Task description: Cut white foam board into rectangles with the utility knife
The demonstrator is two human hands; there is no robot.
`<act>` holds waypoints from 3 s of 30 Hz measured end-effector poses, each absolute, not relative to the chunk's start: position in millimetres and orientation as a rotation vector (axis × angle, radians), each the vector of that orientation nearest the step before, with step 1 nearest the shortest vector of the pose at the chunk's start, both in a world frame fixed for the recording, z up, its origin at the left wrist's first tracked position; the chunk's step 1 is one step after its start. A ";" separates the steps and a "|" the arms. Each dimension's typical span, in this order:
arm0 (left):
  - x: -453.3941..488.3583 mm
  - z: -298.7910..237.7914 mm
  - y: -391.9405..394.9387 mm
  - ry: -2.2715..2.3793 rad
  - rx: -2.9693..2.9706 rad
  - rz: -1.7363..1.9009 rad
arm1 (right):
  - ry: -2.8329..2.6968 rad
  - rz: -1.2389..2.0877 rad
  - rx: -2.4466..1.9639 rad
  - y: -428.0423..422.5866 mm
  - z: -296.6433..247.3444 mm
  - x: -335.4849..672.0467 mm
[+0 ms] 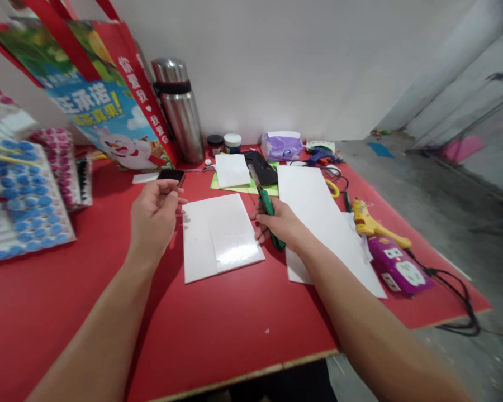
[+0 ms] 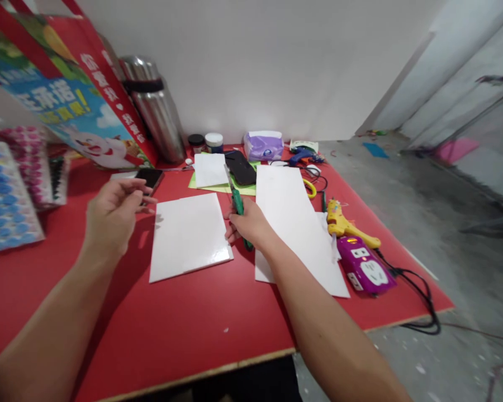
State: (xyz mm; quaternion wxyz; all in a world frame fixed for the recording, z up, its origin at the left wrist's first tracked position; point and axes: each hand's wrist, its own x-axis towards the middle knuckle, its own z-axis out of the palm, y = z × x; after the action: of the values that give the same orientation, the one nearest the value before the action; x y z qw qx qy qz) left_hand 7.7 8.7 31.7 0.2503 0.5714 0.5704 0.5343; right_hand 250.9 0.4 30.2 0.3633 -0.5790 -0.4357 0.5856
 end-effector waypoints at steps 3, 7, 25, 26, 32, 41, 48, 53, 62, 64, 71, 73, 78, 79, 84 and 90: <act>5.9 25.1 11.5 1.551 1.365 1.368 | -1.122 1.473 -1.483 0.4 29.9 250.7; 13.5 21.5 7.0 1.593 1.424 1.104 | -1.133 1.466 -1.485 0.2 30.6 250.0; 50.2 14.5 -18.2 1.351 2.505 0.213 | -1.235 1.381 -1.515 -0.1 21.8 250.3; 50.6 14.7 -17.9 1.340 2.510 0.194 | -1.251 1.371 -1.514 0.0 20.7 250.5; 53.6 14.9 -16.5 1.287 2.550 0.140 | -1.327 1.327 -1.534 0.7 17.6 251.7; 53.1 8.2 -14.2 1.262 2.602 0.214 | -1.273 1.345 -1.497 0.2 18.3 250.7; 51.9 5.5 -15.2 1.268 2.618 0.208 | -1.172 1.443 -1.470 -0.4 26.0 247.9; 51.4 5.9 -15.9 1.275 2.618 0.200 | -1.166 1.496 -1.447 -0.2 26.2 249.4; 53.6 10.4 -16.1 1.286 2.597 0.180 | -1.282 1.416 -1.490 -0.3 23.1 256.3; 53.5 10.0 -15.6 1.280 2.596 0.186 | -1.281 1.428 -1.466 -1.0 23.3 254.6; 52.9 8.7 -13.6 1.264 2.596 0.214 | -1.268 1.402 -1.458 -1.9 18.5 251.2; 52.9 8.8 -13.4 1.267 2.598 0.206 | -1.256 1.399 -1.434 -1.8 17.3 250.9; 52.4 8.8 -13.6 1.254 2.613 0.171 | -1.197 1.472 -1.387 -1.1 19.3 249.5; 52.1 8.7 -13.7 1.251 2.614 0.162 | -1.183 1.482 -1.383 -1.0 20.1 249.0; 49.8 7.8 -12.5 1.256 2.629 0.170 | -1.129 1.524 -1.360 -1.4 21.6 246.0; 45.5 8.0 -7.8 1.238 2.655 0.154 | -1.100 1.533 -1.361 -2.8 23.4 241.9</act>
State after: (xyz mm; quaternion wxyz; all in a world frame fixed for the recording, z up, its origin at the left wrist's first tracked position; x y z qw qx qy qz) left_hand 45.5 -7.8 8.0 0.1038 0.9002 0.4196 0.0523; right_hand 241.9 -2.8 23.4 0.3961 -0.5371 -0.4342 0.6050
